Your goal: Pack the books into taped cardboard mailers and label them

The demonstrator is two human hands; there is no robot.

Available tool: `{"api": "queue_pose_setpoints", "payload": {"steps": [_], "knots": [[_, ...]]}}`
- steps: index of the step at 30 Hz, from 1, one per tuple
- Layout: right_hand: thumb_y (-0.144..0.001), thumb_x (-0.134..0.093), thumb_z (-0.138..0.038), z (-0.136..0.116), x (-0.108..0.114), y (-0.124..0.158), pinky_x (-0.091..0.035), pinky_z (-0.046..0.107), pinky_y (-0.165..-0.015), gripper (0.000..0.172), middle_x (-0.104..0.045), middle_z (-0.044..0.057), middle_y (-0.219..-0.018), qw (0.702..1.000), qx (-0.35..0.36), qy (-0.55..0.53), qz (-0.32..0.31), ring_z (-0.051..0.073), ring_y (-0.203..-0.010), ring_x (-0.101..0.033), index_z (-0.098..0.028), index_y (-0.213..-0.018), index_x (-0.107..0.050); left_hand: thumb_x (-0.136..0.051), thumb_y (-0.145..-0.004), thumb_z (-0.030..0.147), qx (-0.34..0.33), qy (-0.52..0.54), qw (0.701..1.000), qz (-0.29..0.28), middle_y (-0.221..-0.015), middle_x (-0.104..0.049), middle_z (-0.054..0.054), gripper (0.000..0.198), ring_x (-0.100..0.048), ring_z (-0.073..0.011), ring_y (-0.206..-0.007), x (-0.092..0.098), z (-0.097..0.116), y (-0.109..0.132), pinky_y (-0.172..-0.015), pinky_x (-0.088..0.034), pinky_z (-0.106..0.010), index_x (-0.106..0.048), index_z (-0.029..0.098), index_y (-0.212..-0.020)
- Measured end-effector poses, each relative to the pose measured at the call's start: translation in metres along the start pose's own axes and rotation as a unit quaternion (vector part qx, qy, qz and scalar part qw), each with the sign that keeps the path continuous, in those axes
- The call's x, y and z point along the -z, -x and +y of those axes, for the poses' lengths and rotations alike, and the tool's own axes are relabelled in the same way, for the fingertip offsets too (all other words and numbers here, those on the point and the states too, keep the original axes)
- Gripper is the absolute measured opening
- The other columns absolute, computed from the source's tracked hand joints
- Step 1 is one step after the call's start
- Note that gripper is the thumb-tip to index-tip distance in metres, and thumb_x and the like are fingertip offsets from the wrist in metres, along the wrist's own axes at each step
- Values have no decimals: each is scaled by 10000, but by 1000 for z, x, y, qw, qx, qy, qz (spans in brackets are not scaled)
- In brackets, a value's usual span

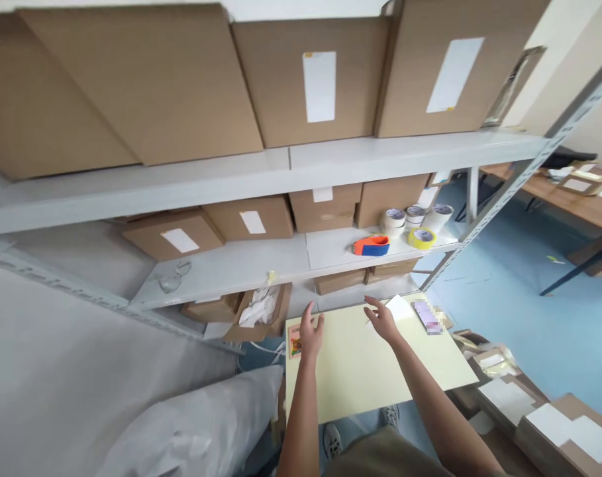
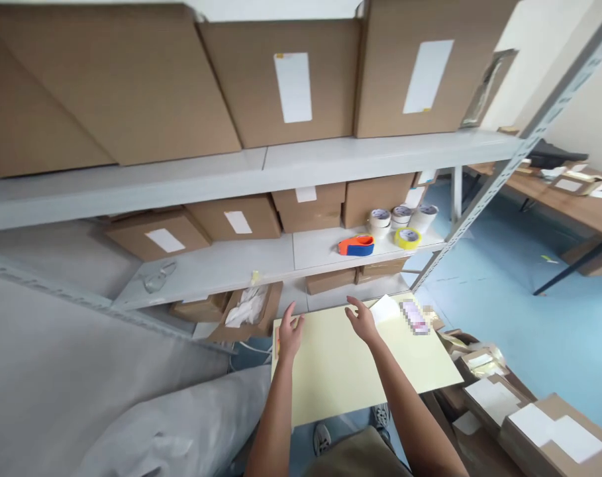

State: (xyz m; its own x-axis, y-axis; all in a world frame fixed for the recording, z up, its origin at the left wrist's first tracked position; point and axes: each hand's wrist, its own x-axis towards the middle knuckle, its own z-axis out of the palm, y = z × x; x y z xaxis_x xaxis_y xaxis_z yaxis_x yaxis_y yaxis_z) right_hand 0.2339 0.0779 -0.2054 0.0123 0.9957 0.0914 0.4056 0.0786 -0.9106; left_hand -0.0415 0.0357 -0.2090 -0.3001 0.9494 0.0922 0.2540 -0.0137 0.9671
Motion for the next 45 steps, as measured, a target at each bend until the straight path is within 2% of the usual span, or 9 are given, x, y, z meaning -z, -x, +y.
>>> {"api": "queue_pose_setpoints", "payload": {"steps": [5,9,12,15,19,22,31,38,45], "knots": [[-956,-577,-432,8,73,-26,-631,447,-910,439,-735,88,-1375,998,42,32,28,296,-1186,-717,-300,-1356,-700,-696,-950,485,-36,1,999,-9,-1577,-565,-130,589,-526,-314,-1473,-80,49,-22,-1143,-511,-466,-589,287,-1494],[-962,-558,-391,22,109,-63,-603,479,-1010,464,-727,90,-1393,996,79,37,33,299,-1236,-701,-292,-1399,-679,-715,-939,482,-31,18,998,-50,-1600,-548,-135,615,-527,-323,-1477,-141,77,-32,-1122,-531,-459,-584,295,-1510],[-938,-574,-324,16,124,-104,-527,508,-1138,512,-701,120,-1432,987,140,69,22,311,-1345,-641,-242,-1436,-661,-717,-938,478,-32,23,998,-47,-1607,-545,-136,634,-533,-325,-1474,-169,95,-36,-1122,-531,-460,-571,293,-1526],[-944,-563,-269,-8,132,-154,-484,478,-1185,527,-678,137,-1457,977,173,127,-11,300,-1380,-606,-210,-1461,-648,-732,-925,477,-26,30,999,-30,-1596,-558,-142,656,-540,-329,-1470,-180,111,-37,-1119,-531,-462,-569,284,-1531],[-937,-572,-192,-43,130,-209,-432,463,-1203,565,-619,153,-1527,955,192,215,-66,308,-1453,-512,-177,-1500,-613,-734,-922,453,-17,42,999,-6,-1598,-557,-147,657,-548,-320,-1464,-175,125,-32,-1125,-527,-448,-571,268,-1532],[-933,-622,-182,-56,120,-228,-400,501,-1191,568,-626,165,-1512,937,155,288,-118,338,-1482,-460,-198,-1501,-609,-727,-925,429,-19,35,999,17,-1590,-567,-146,636,-575,-310,-1435,-161,127,-24,-1111,-537,-440,-582,266,-1523],[-917,-669,-147,-68,110,-220,-370,465,-1094,296,-731,204,-1308,893,195,393,-100,362,-1330,-513,-175,-1199,-755,-732,-924,387,-17,31,998,47,-1519,-626,-170,567,-672,-302,-1297,-99,118,0,-1031,-577,-436,-639,266,-1471],[-992,-512,-138,-68,107,-133,-327,477,-1059,338,-739,178,-1187,891,234,390,-7,370,-1277,-502,-193,-1226,-750,-704,-941,390,-5,37,999,11,-1484,-649,-157,526,-689,-278,-1255,-58,92,9,-1022,-582,-412,-646,244,-1443],[-1050,-490,-246,-21,95,-8,-274,480,-1095,306,-714,132,-1187,897,160,410,47,359,-1324,-463,-264,-1202,-754,-668,-947,377,35,42,998,-32,-1429,-685,-156,475,-704,-268,-1203,-47,52,35,-982,-594,-409,-665,226,-1397]]}}
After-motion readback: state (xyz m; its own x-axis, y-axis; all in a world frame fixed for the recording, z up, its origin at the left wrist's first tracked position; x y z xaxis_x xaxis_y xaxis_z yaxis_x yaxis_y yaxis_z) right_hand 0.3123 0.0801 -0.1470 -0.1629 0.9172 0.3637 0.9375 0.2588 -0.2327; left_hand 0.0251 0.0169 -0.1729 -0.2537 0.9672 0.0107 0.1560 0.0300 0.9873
